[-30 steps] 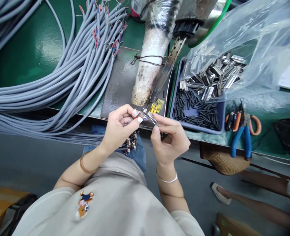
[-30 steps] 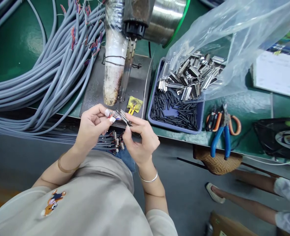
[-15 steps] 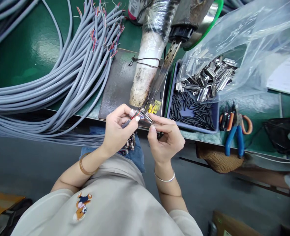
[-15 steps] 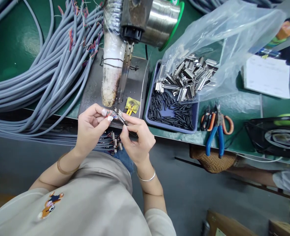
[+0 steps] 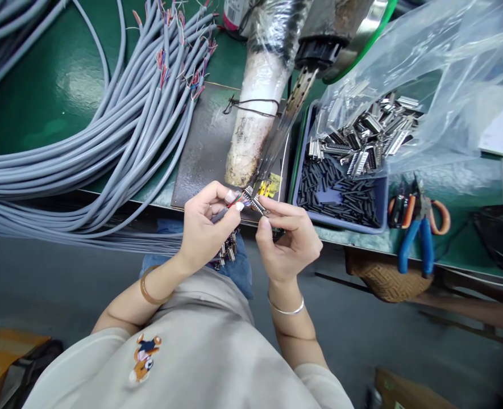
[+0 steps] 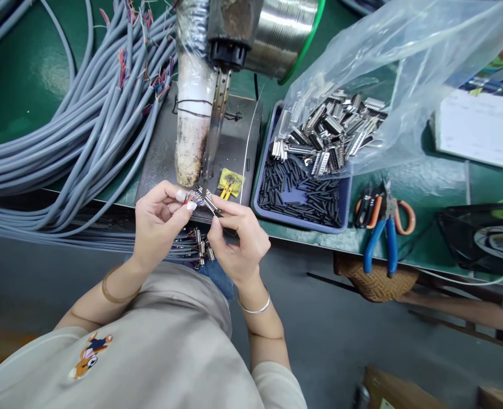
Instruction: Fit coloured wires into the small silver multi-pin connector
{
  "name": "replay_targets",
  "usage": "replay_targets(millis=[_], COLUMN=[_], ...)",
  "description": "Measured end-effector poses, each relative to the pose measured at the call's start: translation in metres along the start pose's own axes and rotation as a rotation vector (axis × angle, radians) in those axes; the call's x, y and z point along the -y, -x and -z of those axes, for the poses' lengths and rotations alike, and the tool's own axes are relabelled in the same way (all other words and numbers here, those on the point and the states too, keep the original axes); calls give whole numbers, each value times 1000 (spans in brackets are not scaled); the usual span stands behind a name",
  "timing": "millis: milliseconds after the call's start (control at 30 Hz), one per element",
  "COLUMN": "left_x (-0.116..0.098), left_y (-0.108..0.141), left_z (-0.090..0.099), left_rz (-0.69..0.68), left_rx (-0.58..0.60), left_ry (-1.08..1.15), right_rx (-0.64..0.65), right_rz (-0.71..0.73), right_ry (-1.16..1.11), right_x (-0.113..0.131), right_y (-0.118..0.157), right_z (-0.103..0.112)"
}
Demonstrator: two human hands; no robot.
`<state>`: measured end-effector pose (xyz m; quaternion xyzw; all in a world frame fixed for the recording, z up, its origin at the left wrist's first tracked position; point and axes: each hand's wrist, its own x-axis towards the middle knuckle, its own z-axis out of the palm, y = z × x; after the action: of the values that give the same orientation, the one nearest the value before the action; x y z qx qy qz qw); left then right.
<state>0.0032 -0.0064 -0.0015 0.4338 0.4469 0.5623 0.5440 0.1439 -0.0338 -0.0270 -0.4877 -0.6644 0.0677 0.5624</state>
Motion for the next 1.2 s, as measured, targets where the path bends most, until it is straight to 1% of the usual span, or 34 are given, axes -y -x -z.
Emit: replay_targets(millis=[133,267,433,567,700,867,1000,1200], left_x=[-2,-4,-4,-3,-2,-1,-3,-6], left_y=[-1,-1,-1,-1,1,2,0,-3], left_z=[-1,-2,-1,0,-1,-2,-1,-1], left_rz=[-35,-67,-10,9,-3,-52,-101,-138], left_rx=[-5,-5,-13,-16,-25,-44,-45,-52], left_ry=[-7,-8,-45,-52,-58,-92,-132,-150], right_rx=[-17,-31,-19,-4,6,10,4,15], right_rz=[30,66,101,90,44,18,36,83], right_ry=[9,65,116,121,65,37,70,114], right_x=[1,2,3,2,1,1,3,5], right_y=[-4,-6,-2,0,-3,-6,-11,-12], right_z=[-2,-2,-1,-1,-1,-1,0,1])
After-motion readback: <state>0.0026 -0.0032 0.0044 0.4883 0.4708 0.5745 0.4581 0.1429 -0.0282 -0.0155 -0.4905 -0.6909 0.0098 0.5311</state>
